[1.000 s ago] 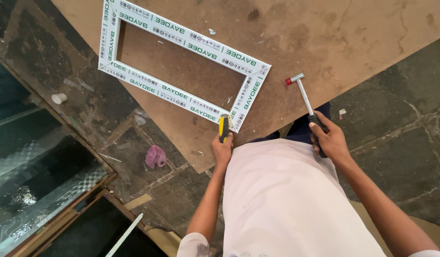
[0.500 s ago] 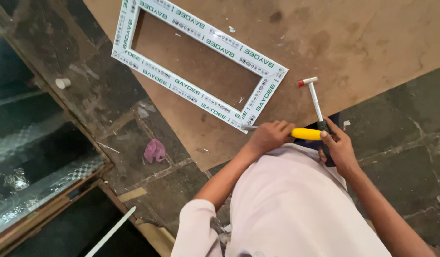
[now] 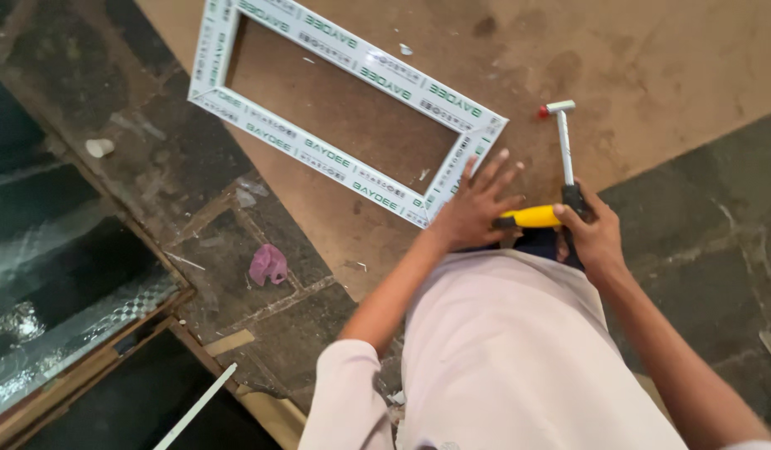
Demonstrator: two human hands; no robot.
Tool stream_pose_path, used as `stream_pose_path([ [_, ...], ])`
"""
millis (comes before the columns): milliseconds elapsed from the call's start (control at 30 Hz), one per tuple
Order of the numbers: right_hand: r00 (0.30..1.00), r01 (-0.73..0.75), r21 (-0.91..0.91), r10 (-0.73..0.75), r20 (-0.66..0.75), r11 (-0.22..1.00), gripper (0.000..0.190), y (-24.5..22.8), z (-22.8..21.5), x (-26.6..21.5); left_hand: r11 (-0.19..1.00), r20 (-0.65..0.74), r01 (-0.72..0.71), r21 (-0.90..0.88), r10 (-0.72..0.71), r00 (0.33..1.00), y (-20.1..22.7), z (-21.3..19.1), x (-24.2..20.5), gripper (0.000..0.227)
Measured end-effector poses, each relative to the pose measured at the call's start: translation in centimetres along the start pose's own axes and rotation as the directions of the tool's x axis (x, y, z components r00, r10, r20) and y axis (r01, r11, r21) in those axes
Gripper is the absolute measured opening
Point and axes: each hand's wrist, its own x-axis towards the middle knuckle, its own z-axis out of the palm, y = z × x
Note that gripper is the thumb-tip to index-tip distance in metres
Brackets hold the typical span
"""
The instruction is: The person assembles a white plastic window frame on a workbench. They use a rubber mallet to tap the frame pieces together and a utility knife to trim excess material from the corners. The person repeatedly adjusts the frame and continues tapping and trimming until the assembly is complete.
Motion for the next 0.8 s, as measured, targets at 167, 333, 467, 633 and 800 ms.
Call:
stream_pose_path([
  [167, 0.999, 0.032, -0.014, -0.032, -0.002, 0.999, 0.063, -0.1, -0.4, 0.4, 0.983, 0.275, -0.149, -0.110, 0.174, 0.946, -3.0, -1.0, 2.2, 0.073],
  [333, 0.999, 0.050, 0.027, -0.050, -0.010, 0.998, 0.063, -0.9, 0.6, 1.0, 0.931, 0.424, -0.290, -0.221, 0.359, 0.831, -5.1, -0.6, 4.2, 0.051],
  [467, 0.999, 0.039, 0.082, -0.037, -0.030, 0.996, 0.063, -1.2, 0.6, 0.9, 0.888, 0.373, -0.325, -0.325, 0.436, 0.819, -6.0, 1.0, 4.4, 0.038],
  [633, 0.998, 0.037, 0.098, -0.033, -0.051, 0.994, 0.063, -1.3, 0.9, 1.2, 0.863, 0.317, -0.329, -0.383, 0.457, 0.831, -7.4, 2.5, 3.8, 0.035],
  [800, 0.998, 0.043, 0.103, -0.039, -0.042, 0.994, 0.055, -1.1, 0.3, 0.6, 0.851, 0.249, -0.360, -0.383, 0.470, 0.847, -7.6, 3.6, 3.2, 0.034],
])
